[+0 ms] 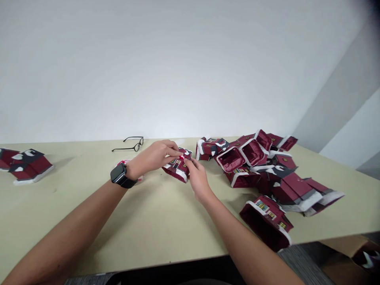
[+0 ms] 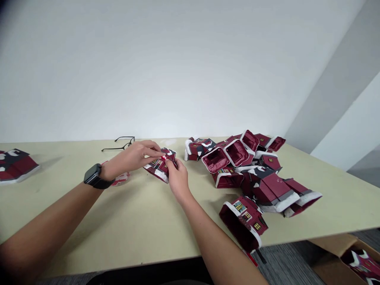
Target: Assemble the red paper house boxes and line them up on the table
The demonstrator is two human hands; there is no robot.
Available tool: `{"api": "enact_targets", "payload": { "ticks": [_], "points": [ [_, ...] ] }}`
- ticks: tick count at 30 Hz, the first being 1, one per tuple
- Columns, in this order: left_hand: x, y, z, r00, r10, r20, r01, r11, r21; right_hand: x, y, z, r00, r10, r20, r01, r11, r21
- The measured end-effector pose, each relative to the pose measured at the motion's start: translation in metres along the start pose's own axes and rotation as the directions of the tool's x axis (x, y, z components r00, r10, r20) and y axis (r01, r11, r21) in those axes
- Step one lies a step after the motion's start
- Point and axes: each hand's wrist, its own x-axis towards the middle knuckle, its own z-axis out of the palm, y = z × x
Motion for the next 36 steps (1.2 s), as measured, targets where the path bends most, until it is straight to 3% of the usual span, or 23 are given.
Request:
{"api": "enact_targets", "payload": {
  "ticks": [3, 6, 12, 14, 16, 18, 23, 27, 32, 36],
  "points": [
    [0.000, 0.000, 0.001, 1.000, -0.012, -0.017, 0.011, 0.998, -0.061, -0.001, -0.001, 0.001, 1.000, 0.007, -0.004, -0.007, 0.999, 0.034],
    [0.001, -0.003, 0.004, 0.993, -0.115, -0.036, 0.107, 0.978, -0.177, -0.003, -0.003, 0.001, 1.000, -0.001, -0.005, 0.002, 0.997, 0.075],
    [0.000, -0.012, 0.012, 0.908, -0.403, -0.119, 0.287, 0.802, -0.523, -0.004, -0.005, 0.001, 1.000, -0.005, 0.030, 0.001, 0.993, 0.115],
    [-0.001, -0.013, 0.012, 0.906, -0.423, 0.009, 0.331, 0.694, -0.640, -0.005, -0.005, 0.002, 0.998, -0.014, 0.054, 0.007, 0.991, 0.131],
    [-0.003, -0.014, 0.012, 0.915, -0.352, 0.196, 0.378, 0.584, -0.718, -0.007, -0.005, 0.003, 0.995, -0.040, 0.090, 0.027, 0.990, 0.140],
    [-0.004, -0.014, 0.013, 0.918, -0.273, 0.289, 0.395, 0.541, -0.743, -0.009, -0.005, 0.004, 0.989, -0.078, 0.122, 0.063, 0.991, 0.116],
    [-0.004, -0.010, 0.014, 0.944, -0.242, 0.226, 0.326, 0.572, -0.753, -0.009, -0.004, -0.001, 0.961, -0.234, 0.151, 0.238, 0.971, -0.012],
    [-0.002, -0.004, 0.001, 0.946, -0.217, 0.240, 0.323, 0.676, -0.663, -0.008, -0.002, -0.007, 0.938, -0.324, 0.120, 0.338, 0.933, -0.121],
    [-0.014, 0.003, -0.028, 0.898, -0.260, 0.356, 0.406, 0.802, -0.438, -0.016, 0.004, -0.003, 0.923, -0.235, 0.305, 0.286, 0.949, -0.135],
    [-0.056, 0.023, -0.034, 0.848, -0.382, 0.369, 0.510, 0.777, -0.369, -0.019, 0.006, 0.001, 0.941, -0.258, 0.220, 0.287, 0.952, -0.111]
  ]
}}
